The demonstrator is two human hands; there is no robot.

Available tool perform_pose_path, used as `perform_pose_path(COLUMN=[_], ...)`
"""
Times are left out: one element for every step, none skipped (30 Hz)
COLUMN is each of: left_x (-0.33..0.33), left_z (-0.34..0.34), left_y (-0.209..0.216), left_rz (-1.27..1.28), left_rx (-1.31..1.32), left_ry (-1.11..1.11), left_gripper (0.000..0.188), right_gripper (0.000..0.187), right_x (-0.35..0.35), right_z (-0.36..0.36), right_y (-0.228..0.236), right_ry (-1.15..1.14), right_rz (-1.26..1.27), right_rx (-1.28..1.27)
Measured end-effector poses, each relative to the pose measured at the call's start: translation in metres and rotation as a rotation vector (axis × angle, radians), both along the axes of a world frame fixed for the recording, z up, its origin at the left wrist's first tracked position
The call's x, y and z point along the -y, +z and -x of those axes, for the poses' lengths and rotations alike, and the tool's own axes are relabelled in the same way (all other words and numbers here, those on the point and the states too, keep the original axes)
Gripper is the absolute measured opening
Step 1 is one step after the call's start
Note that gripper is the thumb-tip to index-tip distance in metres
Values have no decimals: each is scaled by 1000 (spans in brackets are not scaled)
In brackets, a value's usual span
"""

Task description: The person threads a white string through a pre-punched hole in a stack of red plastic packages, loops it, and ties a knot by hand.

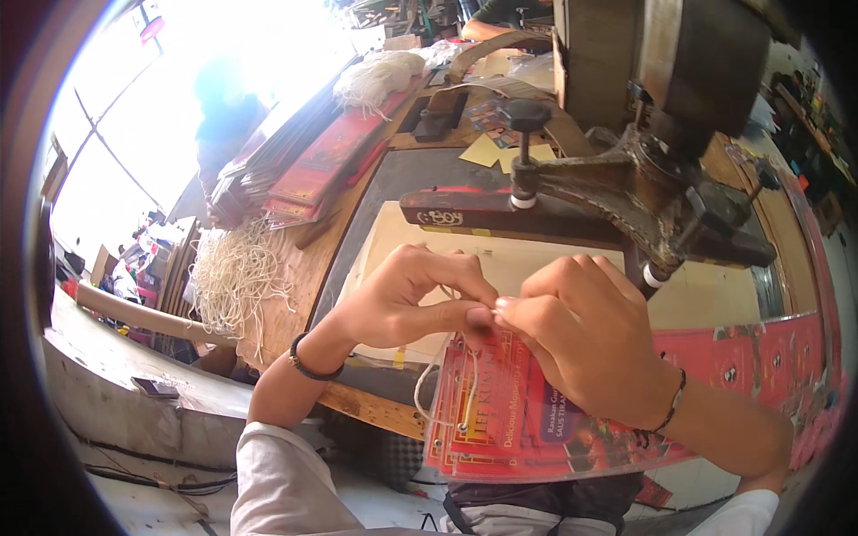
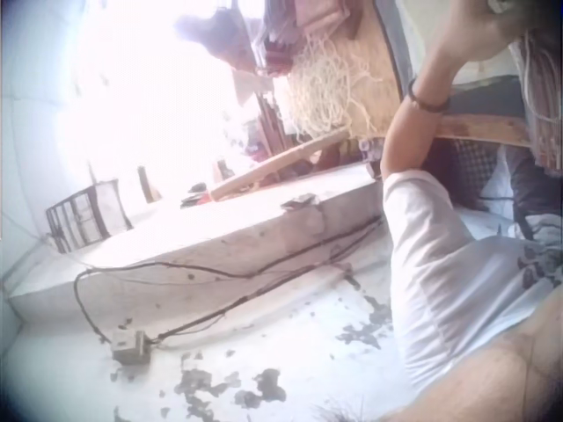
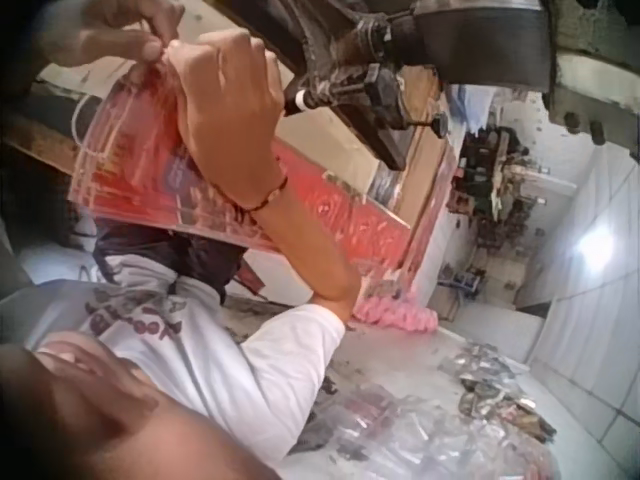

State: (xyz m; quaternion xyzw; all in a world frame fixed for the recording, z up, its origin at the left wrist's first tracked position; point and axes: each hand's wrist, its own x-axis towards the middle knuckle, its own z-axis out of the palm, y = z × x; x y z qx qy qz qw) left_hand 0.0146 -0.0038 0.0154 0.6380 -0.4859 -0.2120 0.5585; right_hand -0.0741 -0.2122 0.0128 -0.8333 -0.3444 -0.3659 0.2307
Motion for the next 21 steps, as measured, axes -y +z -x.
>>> perform_pose_path(left_x=[0, 1, 1, 1, 0, -2, -1, 0, 0, 0, 0, 1, 3, 4, 4, 5, 5, 5, 5, 5, 5], left_z=[1, 2, 2, 2, 0, -4, -6, -5, -4, -4, -4, -3, -2, -2, -1, 0, 1, 1, 2, 2, 1], left_y=[0, 1, 1, 1, -2, -6, -7, -8, -8, -7, -6, -6, -6, -6, -6, -8, -9, -10, -10, -11, -12], left_rz=[1, 9, 16, 23, 37, 47, 59, 64, 57, 50, 44, 50, 57, 64, 71, 78, 85, 91, 98, 104, 110], left_rx=[-23, -29, -36, -42, -7, 35, 77, 62, 129, 197, 265, 331, 397, 464, 452, 441, 429, 421, 413, 405, 413], left_ry=[1, 20, 37, 55, 48, 46, 45, 71, 89, 106, 123, 146, 169, 191, 201, 211, 221, 224, 228, 232, 227], left_gripper=[15, 12, 10, 7, 9, 10, 11, 9, 9, 8, 8, 8, 9, 9, 9, 9, 9, 9, 8, 8, 9], right_gripper=[25, 24, 23, 22, 21, 21, 20, 20, 21, 21, 22, 23, 24, 25, 27, 28, 29, 29, 30, 31, 32], right_x=[0, 0, 0, 0, 1, 1, 2, 3, 3, 3, 4, 4, 5, 5, 6, 5, 5, 4, 4, 4, 4], right_z=[0, 0, 1, 2, 2, 2, 2, 2, 3, 3, 4, 5, 6, 6, 4, 4, 4, 4, 4, 4, 4], right_y=[0, 1, 2, 3, 2, 2, 2, 1, 0, 0, 1, 0, 0, -1, 0, 0, 0, 1, 1, 1, 0], right_ry=[-5, -12, -22, -31, -46, -54, -62, -67, -74, -80, -92, -106, -119, -107, -91, -75, -72, -67, -63, -54, -47], right_rz=[-2, -2, -3, -3, 7, 13, 19, 17, 10, 3, 13, 25, 37, 19, 6, -7, -18, -22, -26, -30, -33], right_rx=[8, 8, 7, 6, 12, 23, 35, 40, 47, 54, 46, 32, 17, 15, 16, 16, 9, 2, -4, -15, -26])
